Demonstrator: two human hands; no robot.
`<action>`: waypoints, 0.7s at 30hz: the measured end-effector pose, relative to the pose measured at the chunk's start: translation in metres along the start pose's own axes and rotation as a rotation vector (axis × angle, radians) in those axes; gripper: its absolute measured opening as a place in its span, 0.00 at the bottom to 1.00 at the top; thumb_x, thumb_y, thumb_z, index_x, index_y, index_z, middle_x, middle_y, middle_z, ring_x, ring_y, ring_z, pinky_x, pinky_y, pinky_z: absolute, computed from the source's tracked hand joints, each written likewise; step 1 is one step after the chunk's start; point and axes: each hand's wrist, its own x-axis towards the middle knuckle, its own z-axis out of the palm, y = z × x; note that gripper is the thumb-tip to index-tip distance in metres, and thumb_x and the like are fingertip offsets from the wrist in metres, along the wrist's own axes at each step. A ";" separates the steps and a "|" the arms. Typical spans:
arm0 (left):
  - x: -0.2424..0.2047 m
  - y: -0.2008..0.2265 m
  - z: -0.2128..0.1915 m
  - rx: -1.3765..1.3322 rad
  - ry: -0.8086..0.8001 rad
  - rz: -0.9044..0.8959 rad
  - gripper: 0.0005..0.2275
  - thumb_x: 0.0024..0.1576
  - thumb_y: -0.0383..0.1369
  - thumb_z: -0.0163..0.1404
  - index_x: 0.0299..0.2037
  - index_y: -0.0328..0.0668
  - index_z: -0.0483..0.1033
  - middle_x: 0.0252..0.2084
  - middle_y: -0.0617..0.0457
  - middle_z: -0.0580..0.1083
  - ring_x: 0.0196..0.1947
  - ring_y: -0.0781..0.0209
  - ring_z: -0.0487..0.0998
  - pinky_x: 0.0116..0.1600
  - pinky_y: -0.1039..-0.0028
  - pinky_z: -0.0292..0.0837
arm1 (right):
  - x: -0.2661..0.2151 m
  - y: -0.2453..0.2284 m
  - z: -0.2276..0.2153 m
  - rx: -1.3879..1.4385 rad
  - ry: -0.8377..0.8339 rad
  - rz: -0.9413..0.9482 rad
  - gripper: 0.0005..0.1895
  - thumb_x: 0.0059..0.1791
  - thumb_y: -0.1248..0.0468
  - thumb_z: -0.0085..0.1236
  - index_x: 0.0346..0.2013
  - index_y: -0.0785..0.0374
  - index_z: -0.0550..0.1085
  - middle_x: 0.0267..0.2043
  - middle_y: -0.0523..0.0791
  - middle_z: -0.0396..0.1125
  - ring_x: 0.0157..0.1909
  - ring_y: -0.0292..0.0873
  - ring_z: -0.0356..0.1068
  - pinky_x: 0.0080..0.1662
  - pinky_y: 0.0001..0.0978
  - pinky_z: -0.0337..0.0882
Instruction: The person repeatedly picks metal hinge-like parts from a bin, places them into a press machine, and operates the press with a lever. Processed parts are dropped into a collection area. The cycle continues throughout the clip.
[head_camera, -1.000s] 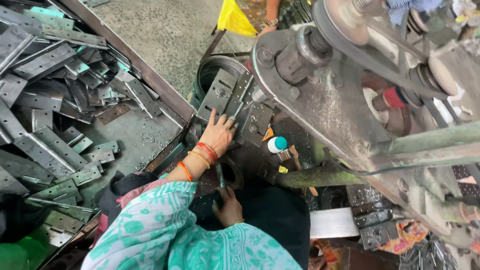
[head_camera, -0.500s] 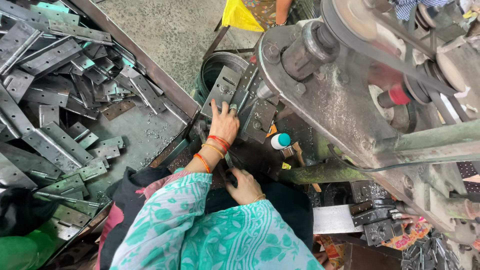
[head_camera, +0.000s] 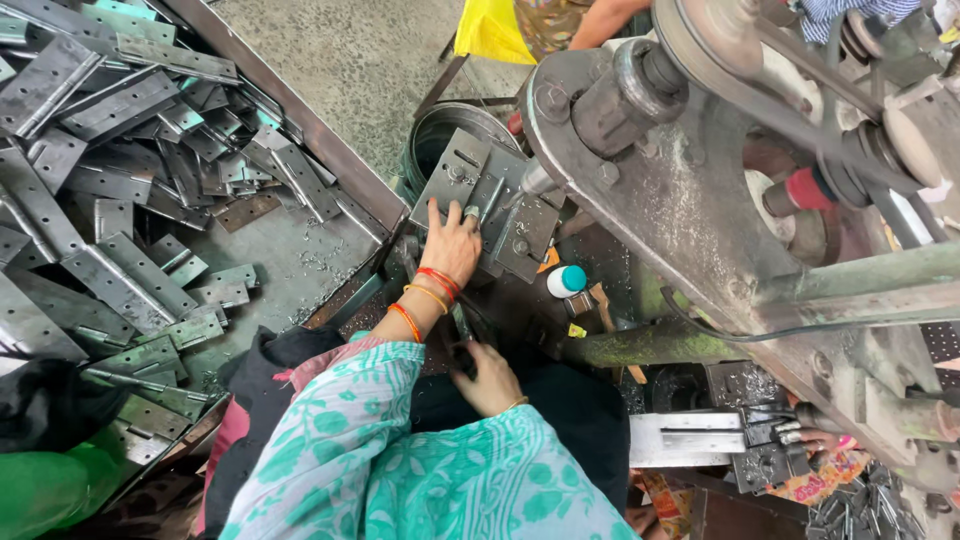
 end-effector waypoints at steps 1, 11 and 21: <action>0.001 0.000 0.000 0.019 0.018 -0.001 0.13 0.58 0.35 0.45 0.44 0.46 0.84 0.54 0.52 0.74 0.65 0.42 0.64 0.68 0.33 0.47 | 0.004 0.000 -0.005 -0.007 -0.015 0.024 0.24 0.42 0.59 0.64 0.53 0.58 0.74 0.48 0.53 0.71 0.50 0.59 0.72 0.50 0.47 0.73; 0.002 0.000 0.001 -0.002 0.023 0.030 0.14 0.59 0.34 0.45 0.47 0.42 0.83 0.55 0.51 0.74 0.64 0.42 0.65 0.69 0.35 0.50 | -0.027 0.025 0.074 0.004 0.075 0.179 0.26 0.42 0.59 0.66 0.54 0.49 0.74 0.61 0.51 0.64 0.54 0.60 0.71 0.51 0.50 0.73; 0.008 -0.001 0.008 -0.065 -0.004 0.001 0.14 0.58 0.32 0.45 0.46 0.40 0.83 0.58 0.50 0.74 0.66 0.42 0.64 0.70 0.37 0.49 | -0.011 0.010 0.028 -0.121 -0.094 0.121 0.34 0.42 0.56 0.66 0.60 0.58 0.66 0.59 0.57 0.61 0.53 0.64 0.67 0.49 0.52 0.72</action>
